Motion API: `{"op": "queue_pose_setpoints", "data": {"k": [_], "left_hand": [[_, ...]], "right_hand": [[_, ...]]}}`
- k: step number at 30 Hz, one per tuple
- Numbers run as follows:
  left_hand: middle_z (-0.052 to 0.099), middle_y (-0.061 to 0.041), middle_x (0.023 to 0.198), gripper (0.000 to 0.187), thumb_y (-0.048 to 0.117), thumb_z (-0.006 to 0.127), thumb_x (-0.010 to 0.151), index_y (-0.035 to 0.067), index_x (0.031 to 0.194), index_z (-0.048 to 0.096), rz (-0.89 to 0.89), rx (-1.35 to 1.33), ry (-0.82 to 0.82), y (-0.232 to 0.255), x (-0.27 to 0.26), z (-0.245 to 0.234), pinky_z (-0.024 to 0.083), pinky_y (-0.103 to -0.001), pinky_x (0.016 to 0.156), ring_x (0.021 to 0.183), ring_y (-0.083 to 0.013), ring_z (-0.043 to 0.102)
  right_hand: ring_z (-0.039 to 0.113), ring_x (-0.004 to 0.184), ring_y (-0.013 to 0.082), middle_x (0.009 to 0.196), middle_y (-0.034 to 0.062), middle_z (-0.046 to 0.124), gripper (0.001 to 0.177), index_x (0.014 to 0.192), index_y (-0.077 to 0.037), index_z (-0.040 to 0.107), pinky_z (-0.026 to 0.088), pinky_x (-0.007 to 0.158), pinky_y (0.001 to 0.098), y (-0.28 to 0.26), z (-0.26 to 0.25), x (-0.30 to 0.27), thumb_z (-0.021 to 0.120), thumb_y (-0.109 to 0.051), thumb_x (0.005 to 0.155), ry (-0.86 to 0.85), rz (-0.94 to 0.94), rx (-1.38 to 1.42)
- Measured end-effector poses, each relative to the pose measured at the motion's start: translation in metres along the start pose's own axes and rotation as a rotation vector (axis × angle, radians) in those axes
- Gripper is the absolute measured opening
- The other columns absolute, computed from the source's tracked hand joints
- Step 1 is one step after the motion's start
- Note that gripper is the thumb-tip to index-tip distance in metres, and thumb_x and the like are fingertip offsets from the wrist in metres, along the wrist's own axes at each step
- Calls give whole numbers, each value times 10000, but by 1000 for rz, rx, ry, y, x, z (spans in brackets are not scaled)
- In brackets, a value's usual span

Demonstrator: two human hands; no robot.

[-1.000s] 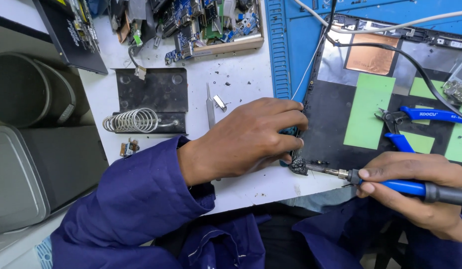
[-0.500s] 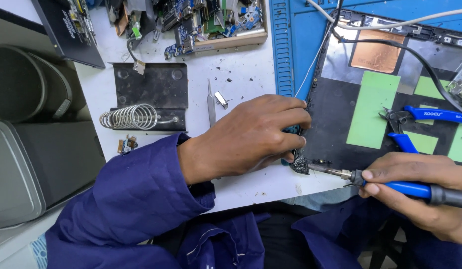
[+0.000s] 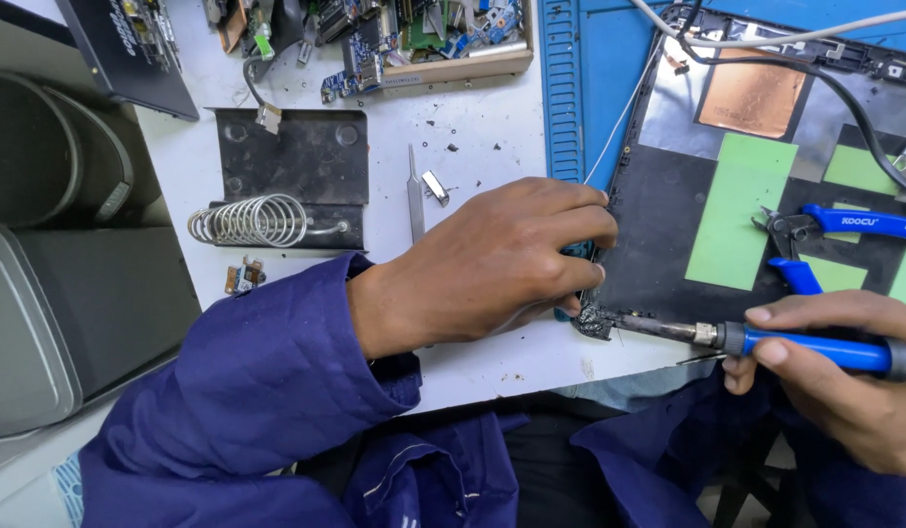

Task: Soldering internal components and wires of a tablet during a repair process

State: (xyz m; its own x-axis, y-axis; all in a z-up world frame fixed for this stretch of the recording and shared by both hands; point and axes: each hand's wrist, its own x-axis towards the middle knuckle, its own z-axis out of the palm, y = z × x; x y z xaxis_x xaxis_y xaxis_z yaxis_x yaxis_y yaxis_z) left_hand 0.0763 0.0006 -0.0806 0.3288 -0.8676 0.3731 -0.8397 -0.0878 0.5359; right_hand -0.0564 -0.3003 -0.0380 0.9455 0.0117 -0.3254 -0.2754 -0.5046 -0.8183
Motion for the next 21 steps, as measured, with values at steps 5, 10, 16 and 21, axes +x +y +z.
{"op": "queue_pose_setpoints", "data": {"k": [5,10,16,21], "left_hand": [[647,-120,1062,135,144,867,816,61,839,763,2,-14,19,-1,1,0,525,-493,833,1104,-345,598],[646,-125,1063,112,88,829,861,63,785,752,-17,-50,44,-2,-1,4,507,-475,777,1044,-328,610],[656,-121,1036,181,86,865,815,75,702,725,1,-14,104,-3,-1,10,521,-460,767,1041,-326,620],[651,-134,1003,293,-73,742,866,51,629,623,-2,-7,125,0,0,8,510,-459,742,1007,-332,613]], "right_hand": [[927,692,240,806,187,879,330,1128,-19,735,668,549,242,17,-21,11,721,-72,802,-143,12,34],[815,525,342,690,267,756,209,1106,54,653,538,339,319,1,8,11,639,-9,907,-29,120,176],[766,557,261,643,185,677,111,1019,7,640,718,449,326,16,17,15,623,-84,959,-7,-28,408],[754,463,286,673,214,710,131,1021,14,648,705,465,344,16,19,14,619,-92,949,3,-22,403]]}}
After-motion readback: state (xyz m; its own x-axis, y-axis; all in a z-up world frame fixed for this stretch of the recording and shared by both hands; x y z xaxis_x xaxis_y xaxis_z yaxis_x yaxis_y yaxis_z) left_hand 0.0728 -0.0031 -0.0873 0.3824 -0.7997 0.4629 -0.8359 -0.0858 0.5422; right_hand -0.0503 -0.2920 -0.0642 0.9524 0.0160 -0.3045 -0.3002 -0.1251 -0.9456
